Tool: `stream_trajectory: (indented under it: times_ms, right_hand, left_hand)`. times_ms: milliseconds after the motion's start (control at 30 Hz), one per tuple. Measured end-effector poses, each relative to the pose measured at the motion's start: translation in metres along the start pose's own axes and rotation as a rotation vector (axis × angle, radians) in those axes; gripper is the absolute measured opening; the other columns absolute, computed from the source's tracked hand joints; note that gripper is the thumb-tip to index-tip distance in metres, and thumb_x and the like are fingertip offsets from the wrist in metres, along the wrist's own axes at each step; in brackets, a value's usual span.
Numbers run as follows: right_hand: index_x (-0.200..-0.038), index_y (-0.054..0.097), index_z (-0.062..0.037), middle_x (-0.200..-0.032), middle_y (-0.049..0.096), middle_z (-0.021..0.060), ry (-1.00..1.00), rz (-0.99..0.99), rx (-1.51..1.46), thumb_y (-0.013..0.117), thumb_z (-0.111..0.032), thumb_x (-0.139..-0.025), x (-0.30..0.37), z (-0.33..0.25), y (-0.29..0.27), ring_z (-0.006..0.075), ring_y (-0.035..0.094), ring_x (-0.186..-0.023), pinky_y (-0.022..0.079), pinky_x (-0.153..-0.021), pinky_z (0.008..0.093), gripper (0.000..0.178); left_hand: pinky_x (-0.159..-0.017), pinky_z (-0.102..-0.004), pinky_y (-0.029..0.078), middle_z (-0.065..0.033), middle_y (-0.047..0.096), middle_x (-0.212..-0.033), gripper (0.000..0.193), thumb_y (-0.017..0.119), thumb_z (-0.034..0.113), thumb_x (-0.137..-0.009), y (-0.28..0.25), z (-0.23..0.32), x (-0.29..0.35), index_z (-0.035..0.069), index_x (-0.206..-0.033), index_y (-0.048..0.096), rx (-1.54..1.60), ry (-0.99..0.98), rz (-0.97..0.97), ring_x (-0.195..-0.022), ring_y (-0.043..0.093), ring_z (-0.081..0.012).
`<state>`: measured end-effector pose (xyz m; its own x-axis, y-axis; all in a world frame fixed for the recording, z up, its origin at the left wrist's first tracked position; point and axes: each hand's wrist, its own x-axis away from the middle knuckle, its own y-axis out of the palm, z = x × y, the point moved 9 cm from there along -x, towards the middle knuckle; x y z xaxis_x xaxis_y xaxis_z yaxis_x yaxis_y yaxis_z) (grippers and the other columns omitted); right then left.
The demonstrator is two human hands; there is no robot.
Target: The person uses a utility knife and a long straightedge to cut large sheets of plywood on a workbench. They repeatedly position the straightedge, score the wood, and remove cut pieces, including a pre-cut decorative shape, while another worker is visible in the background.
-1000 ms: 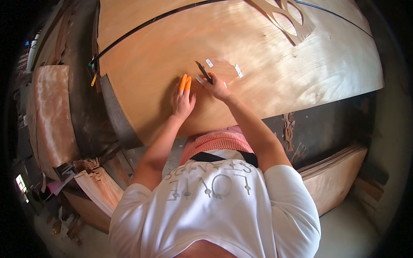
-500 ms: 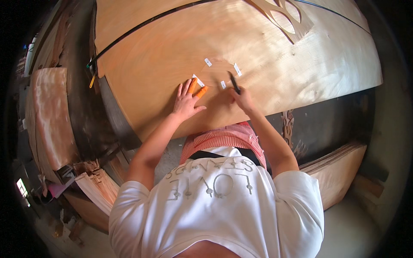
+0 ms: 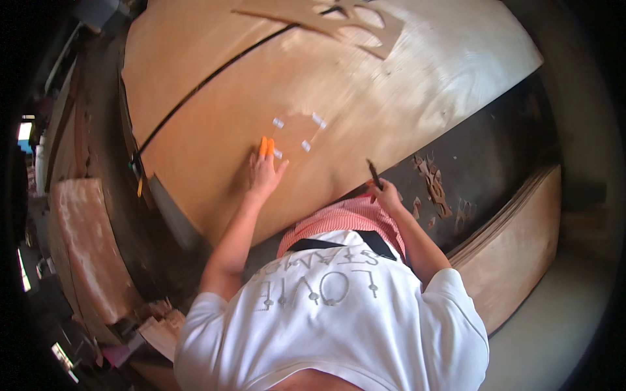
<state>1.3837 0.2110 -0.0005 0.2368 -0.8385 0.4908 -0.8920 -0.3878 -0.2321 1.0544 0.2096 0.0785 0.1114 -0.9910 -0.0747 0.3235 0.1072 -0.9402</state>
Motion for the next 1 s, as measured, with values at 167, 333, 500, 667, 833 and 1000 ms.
stream_trajectory:
  times_ms: [167, 333, 500, 667, 833, 1000]
  right_hand:
    - [-0.094, 0.058, -0.0031, -0.059, 0.054, 0.0031, 0.001, -0.082, -0.112, 0.050, -0.009, -0.083, -0.029, -0.010, -0.065, 0.0115, 0.052, -0.051, 0.046, -0.049, 0.0272, 0.015]
    - [-0.104, 0.055, -0.0018, -0.068, 0.051, 0.0001, -0.261, -0.172, -0.261, 0.046, -0.010, -0.086, -0.080, -0.049, -0.157, 0.0081, 0.054, -0.060, 0.041, -0.056, 0.0222, 0.022]
    - [-0.105, 0.055, 0.0003, -0.075, 0.048, 0.0008, -0.490, -0.059, -0.420, 0.039, 0.006, -0.078, -0.114, -0.093, -0.341, 0.0100, 0.052, -0.066, 0.044, -0.062, 0.0239, 0.032]
    - [-0.103, 0.058, -0.0045, -0.063, 0.050, -0.0040, -0.640, 0.208, -0.247, 0.046, -0.001, -0.081, -0.119, -0.165, -0.511, 0.0038, 0.043, -0.059, 0.036, -0.056, 0.0197, 0.026]
    - [-0.099, 0.059, -0.0042, -0.062, 0.048, -0.0060, -0.845, 0.341, -0.273, 0.057, -0.010, -0.081, -0.090, -0.244, -0.590, 0.0012, 0.036, -0.052, 0.032, -0.048, 0.0181, 0.019]
    - [-0.095, 0.060, -0.0065, -0.065, 0.047, -0.0050, -0.970, 0.378, -0.211, 0.060, -0.009, -0.079, -0.055, -0.310, -0.607, 0.0024, 0.036, -0.051, 0.032, -0.048, 0.0185, 0.016]
  left_hand:
    - [-0.096, -0.0419, 0.028, -0.0263, 0.027, -0.131, 0.063, 0.058, 0.029, -0.077, -0.015, 0.137, -0.020, -0.001, -0.126, 0.032, 0.179, 0.183, 0.002, -0.117, 0.032, -0.0387]
    - [-0.093, -0.0410, 0.032, -0.0265, 0.029, -0.129, 0.061, 0.058, 0.029, -0.078, -0.013, 0.226, -0.075, 0.000, -0.125, 0.034, 0.199, 0.196, 0.021, -0.115, 0.035, -0.0397]
    - [-0.090, -0.0408, 0.035, -0.0250, 0.039, -0.122, 0.057, 0.057, 0.028, -0.078, -0.097, 0.340, -0.178, -0.001, -0.123, 0.037, 0.281, 0.120, 0.144, -0.109, 0.040, -0.0386]
    - [-0.097, -0.0351, 0.028, -0.0164, 0.038, -0.126, 0.055, 0.050, 0.027, -0.081, -0.319, 0.552, -0.241, -0.004, -0.124, 0.035, 0.191, 0.620, 0.683, -0.117, 0.037, -0.0245]
    - [-0.068, -0.0275, 0.047, -0.0102, 0.062, -0.093, 0.021, 0.063, 0.005, -0.073, -0.444, 0.778, -0.212, 0.001, -0.094, 0.061, -0.371, 1.147, 1.286, -0.083, 0.060, -0.0178]
    - [-0.067, -0.0287, 0.047, -0.0109, 0.064, -0.085, 0.021, 0.062, 0.013, -0.074, -0.468, 0.854, -0.307, 0.002, -0.091, 0.062, -0.503, 0.666, 0.819, -0.077, 0.062, -0.0211]
